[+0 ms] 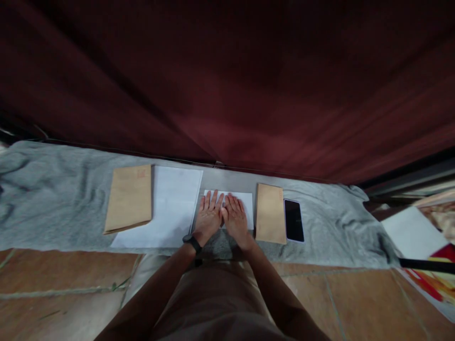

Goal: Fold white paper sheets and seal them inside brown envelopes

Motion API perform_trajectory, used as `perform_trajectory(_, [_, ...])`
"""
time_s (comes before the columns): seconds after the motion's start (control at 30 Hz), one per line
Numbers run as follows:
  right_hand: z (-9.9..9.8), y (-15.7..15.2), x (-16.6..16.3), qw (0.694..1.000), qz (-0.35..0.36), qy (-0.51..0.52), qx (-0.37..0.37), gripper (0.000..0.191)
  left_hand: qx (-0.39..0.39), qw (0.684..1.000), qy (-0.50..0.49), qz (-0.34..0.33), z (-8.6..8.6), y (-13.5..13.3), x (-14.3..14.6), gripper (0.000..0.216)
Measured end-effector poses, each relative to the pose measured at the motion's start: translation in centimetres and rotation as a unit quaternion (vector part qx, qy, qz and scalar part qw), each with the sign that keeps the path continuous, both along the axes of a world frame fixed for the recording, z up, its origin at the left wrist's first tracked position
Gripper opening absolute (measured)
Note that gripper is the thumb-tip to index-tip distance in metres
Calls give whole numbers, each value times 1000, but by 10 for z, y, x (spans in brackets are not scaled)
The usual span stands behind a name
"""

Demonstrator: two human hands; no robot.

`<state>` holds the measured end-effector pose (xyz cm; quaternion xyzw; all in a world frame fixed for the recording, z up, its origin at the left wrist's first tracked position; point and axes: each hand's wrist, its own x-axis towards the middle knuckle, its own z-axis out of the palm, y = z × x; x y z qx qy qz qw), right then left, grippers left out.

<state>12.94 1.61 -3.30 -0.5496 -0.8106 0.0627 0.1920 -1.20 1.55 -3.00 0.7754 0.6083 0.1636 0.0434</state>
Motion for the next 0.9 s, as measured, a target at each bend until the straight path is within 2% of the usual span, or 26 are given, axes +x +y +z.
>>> perform_trajectory(0.23, [-6, 14, 17, 996, -78, -41, 17, 56, 5, 1000, 4, 21, 1, 1, 5, 57])
perform_trajectory(0.47, [-9, 14, 18, 987, -152, -43, 16, 66, 15, 1000, 0, 18, 0, 1, 4, 58])
perform_trajectory(0.9, [-12, -23, 16, 985, -172, -9, 29, 64, 23, 999, -3, 24, -1, 1, 5, 60])
